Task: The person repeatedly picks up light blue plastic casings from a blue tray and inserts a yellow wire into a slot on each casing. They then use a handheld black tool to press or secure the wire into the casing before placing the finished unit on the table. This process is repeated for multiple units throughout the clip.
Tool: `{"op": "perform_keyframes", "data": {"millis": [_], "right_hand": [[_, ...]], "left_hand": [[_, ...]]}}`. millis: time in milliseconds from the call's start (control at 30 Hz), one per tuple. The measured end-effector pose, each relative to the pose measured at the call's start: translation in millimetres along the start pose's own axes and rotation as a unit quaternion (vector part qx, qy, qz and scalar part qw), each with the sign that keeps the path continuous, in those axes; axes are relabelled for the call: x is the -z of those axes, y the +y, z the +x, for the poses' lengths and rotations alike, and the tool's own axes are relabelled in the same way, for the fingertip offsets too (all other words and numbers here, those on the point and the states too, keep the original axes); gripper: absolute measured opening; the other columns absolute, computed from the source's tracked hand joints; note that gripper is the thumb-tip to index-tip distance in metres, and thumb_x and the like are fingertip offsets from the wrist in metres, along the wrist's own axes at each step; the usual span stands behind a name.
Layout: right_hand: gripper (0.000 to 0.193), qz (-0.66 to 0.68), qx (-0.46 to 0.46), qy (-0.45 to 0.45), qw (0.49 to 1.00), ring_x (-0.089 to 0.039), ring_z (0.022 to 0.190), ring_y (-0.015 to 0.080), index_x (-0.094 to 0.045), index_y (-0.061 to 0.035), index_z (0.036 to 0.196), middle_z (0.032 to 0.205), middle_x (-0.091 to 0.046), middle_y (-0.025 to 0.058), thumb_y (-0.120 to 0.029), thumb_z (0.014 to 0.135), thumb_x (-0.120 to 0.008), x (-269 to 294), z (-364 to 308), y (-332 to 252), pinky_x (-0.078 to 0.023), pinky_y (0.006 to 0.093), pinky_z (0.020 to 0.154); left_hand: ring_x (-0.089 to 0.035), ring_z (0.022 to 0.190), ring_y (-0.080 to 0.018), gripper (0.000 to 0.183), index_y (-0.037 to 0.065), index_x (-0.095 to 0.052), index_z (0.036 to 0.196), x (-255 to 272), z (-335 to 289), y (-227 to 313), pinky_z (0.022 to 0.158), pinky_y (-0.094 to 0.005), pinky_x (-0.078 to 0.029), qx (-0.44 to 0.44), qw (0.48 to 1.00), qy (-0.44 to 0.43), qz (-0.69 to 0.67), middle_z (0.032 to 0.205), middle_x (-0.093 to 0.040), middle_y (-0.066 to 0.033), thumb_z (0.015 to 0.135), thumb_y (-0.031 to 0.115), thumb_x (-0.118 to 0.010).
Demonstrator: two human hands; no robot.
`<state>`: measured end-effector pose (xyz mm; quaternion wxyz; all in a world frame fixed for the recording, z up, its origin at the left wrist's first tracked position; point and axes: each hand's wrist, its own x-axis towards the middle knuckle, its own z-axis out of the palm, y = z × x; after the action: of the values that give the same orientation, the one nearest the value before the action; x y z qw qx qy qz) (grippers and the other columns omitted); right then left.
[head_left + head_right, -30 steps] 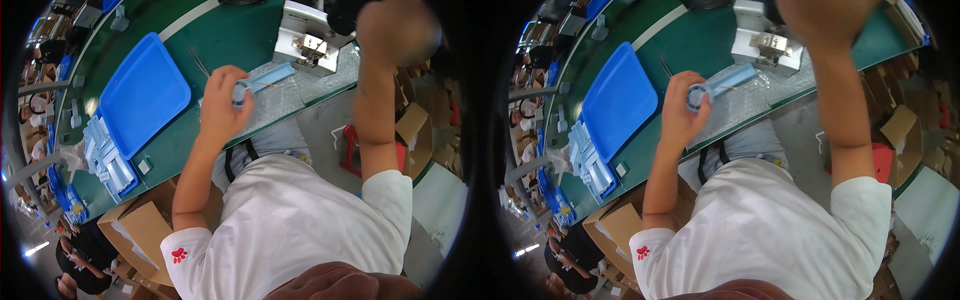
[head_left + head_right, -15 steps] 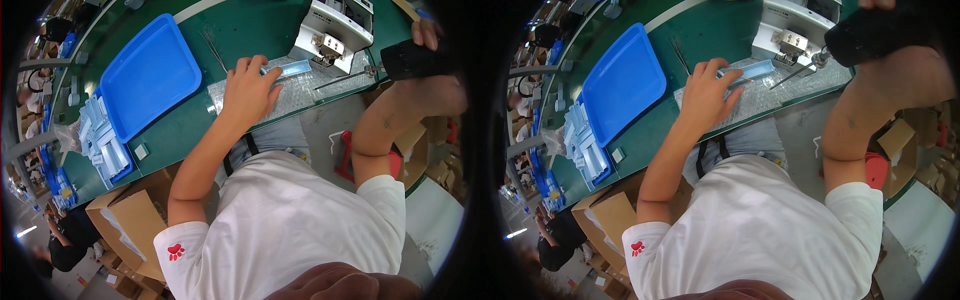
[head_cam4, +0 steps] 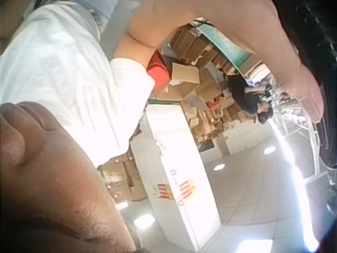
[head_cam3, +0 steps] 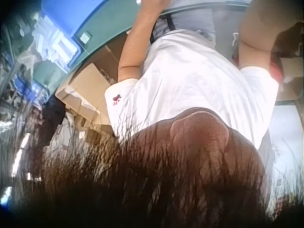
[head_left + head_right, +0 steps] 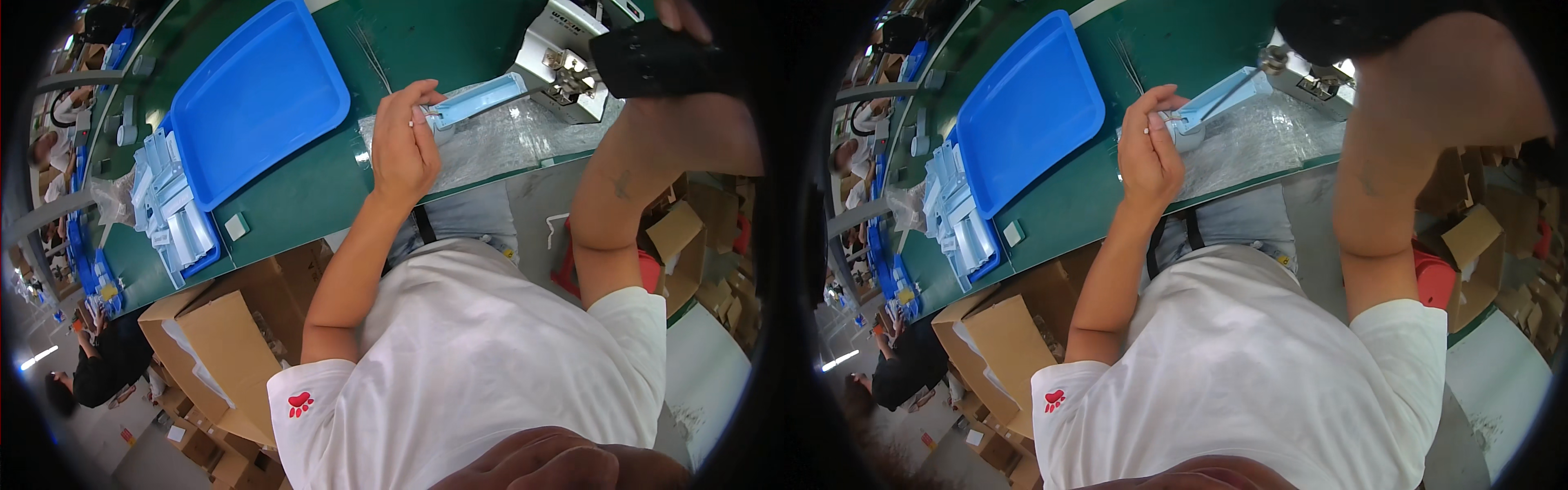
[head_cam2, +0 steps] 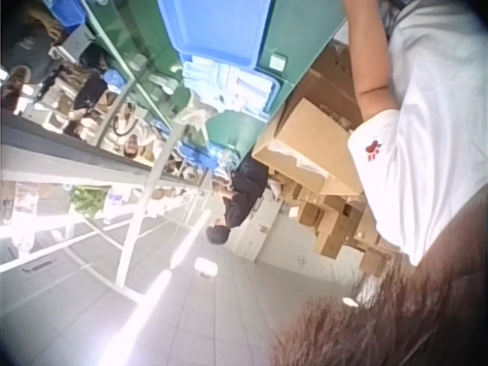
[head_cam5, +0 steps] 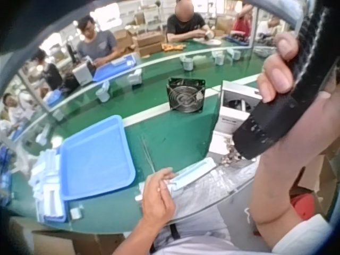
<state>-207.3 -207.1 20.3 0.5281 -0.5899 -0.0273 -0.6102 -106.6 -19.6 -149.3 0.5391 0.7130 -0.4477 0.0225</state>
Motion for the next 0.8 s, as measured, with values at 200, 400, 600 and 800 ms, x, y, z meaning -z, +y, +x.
{"op": "perform_keyframes", "data": {"millis": [200, 400, 600, 800], "right_hand": [[0.049, 0.022, -0.019, -0.006, 1.000, -0.060, 0.055, 0.0135, -0.058, -0.0043, 0.098, 0.079, -0.063, 0.0082, -0.050, 0.108, -0.045, -14.3, -14.4, 20.7, -0.052, 0.0265, 0.050], [0.049, 0.031, -0.030, -0.011, 0.999, -0.060, 0.055, 0.0135, -0.059, -0.0044, 0.097, 0.079, -0.063, 0.0080, -0.051, 0.108, -0.046, -21.7, -20.5, 29.5, -0.052, 0.0265, 0.050], [0.049, 0.038, -0.038, -0.019, 0.998, -0.060, 0.055, 0.0134, -0.059, -0.0045, 0.097, 0.079, -0.063, 0.0077, -0.051, 0.108, -0.046, -26.7, -26.4, 32.0, -0.052, 0.0266, 0.050], [0.049, 0.046, -0.049, -0.025, 0.997, -0.060, 0.056, 0.0133, -0.059, -0.0046, 0.097, 0.079, -0.063, 0.0074, -0.051, 0.108, -0.046, -28.7, -31.3, 33.4, -0.053, 0.0267, 0.051]], "left_hand": [[-0.069, 0.095, -0.0265, 0.026, -0.003, -0.057, 0.120, 0.8, -11.3, -9.4, 0.087, -0.0352, -0.053, -0.023, 0.999, 0.022, -0.014, 0.106, -0.071, -0.0176, 0.105, 0.002, -0.037], [-0.068, 0.094, -0.0275, 0.020, -0.003, -0.054, 0.108, -1.4, -18.7, -17.4, 0.087, -0.0347, -0.052, -0.042, 0.996, 0.057, -0.055, 0.105, -0.070, -0.0200, 0.102, -0.002, -0.034], [-0.065, 0.091, -0.0241, 0.014, 0.000, -0.048, 0.101, -1.8, -23.3, -20.3, 0.084, -0.0333, -0.051, -0.021, 0.995, 0.061, -0.073, 0.105, -0.070, -0.0203, 0.102, -0.002, -0.034], [-0.063, 0.090, -0.0216, 0.015, 0.001, -0.049, 0.101, -2.5, -23.1, -21.4, 0.083, -0.0320, -0.050, -0.032, 0.994, 0.066, -0.086, 0.105, -0.070, -0.0198, 0.102, -0.002, -0.034]]}}
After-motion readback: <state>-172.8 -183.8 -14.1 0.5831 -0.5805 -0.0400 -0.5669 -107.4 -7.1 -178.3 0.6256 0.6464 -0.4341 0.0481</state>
